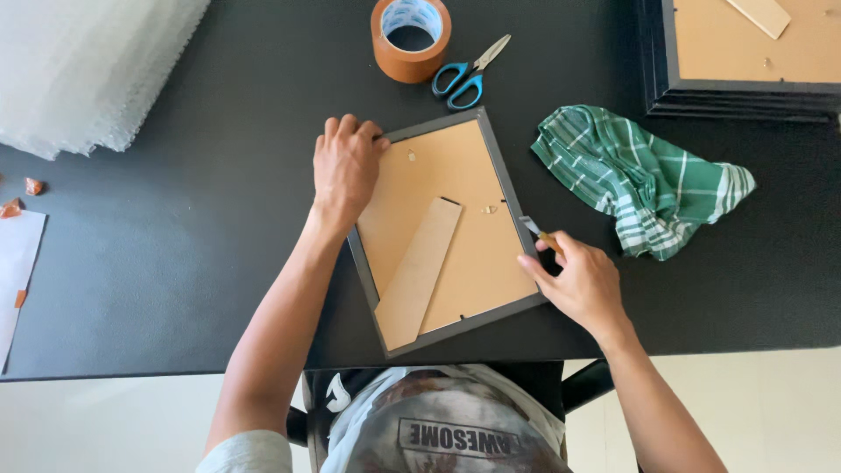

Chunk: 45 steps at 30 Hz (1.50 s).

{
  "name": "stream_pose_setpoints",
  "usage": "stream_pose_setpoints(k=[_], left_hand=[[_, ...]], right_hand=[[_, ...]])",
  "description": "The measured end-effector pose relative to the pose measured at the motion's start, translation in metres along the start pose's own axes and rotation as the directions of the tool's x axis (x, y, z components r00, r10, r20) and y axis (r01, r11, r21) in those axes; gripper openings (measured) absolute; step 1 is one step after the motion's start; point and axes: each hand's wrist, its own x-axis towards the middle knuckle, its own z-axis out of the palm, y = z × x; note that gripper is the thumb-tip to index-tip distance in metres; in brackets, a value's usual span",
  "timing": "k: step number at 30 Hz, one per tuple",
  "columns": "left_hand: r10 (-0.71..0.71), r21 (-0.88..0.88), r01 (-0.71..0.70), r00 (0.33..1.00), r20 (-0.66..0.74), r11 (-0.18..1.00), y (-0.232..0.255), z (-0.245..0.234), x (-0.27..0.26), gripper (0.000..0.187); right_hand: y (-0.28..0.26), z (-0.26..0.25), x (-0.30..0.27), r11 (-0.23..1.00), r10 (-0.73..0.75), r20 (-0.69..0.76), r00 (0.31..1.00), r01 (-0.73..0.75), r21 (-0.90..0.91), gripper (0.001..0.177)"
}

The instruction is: The person uses a cloth to wipe the back and glass of a picture frame by hand.

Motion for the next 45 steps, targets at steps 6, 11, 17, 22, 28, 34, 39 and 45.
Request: stream_pose_setpoints(k=[6,11,17,22,28,34,39,45], left_hand=[[-0.066,-0.031,0.069,0.995,0.080,0.997,-0.027,-0.029,-0.038,0.022],[-0.152,-0.058,0.165,0.971,0.185,0.985,-0.022,-0.073,-0.087,0.027],[-0.239,-0.035,0.285,0.860,0.450,0.958,-0.001,-0.110,-0.140,0.031],[-0.253,-0.022,0.321,0.783,0.568,0.947,0.015,-0.132,-0.150,0.034],[-0.154,-0.073,0.202,0.896,0.416,0.977,0.017,-0.119,-0.133,0.027],[0.102,-0.178,-0.100,0.995,0.004,0.979,0.029,-0.057,-0.083,0.036],[0.214,-0.229,-0.220,0.975,-0.052,0.948,0.033,-0.010,-0.048,0.033],[0.170,-0.308,-0.165,0.985,-0.013,0.937,0.038,-0.024,-0.045,0.035]], right_hand=[[-0.005,0.012,0.030,0.999,-0.027,-0.088,0.996,0.024,-0.036,0.031],[0.003,0.020,0.074,0.990,-0.134,-0.172,0.976,0.125,-0.061,0.029],[-0.021,0.009,0.116,0.951,-0.298,-0.173,0.939,0.276,-0.140,0.027],[-0.036,0.005,0.132,0.902,-0.424,-0.137,0.895,0.403,-0.157,0.023],[-0.020,0.021,0.127,0.945,-0.325,-0.183,0.928,0.326,-0.026,0.053],[-0.025,0.019,0.104,0.844,-0.535,-0.268,0.801,0.524,-0.118,0.021],[-0.022,0.024,0.106,0.777,-0.628,-0.263,0.732,0.606,-0.170,0.025],[-0.034,0.022,0.109,0.735,-0.675,-0.298,0.675,0.647,-0.201,0.021]])
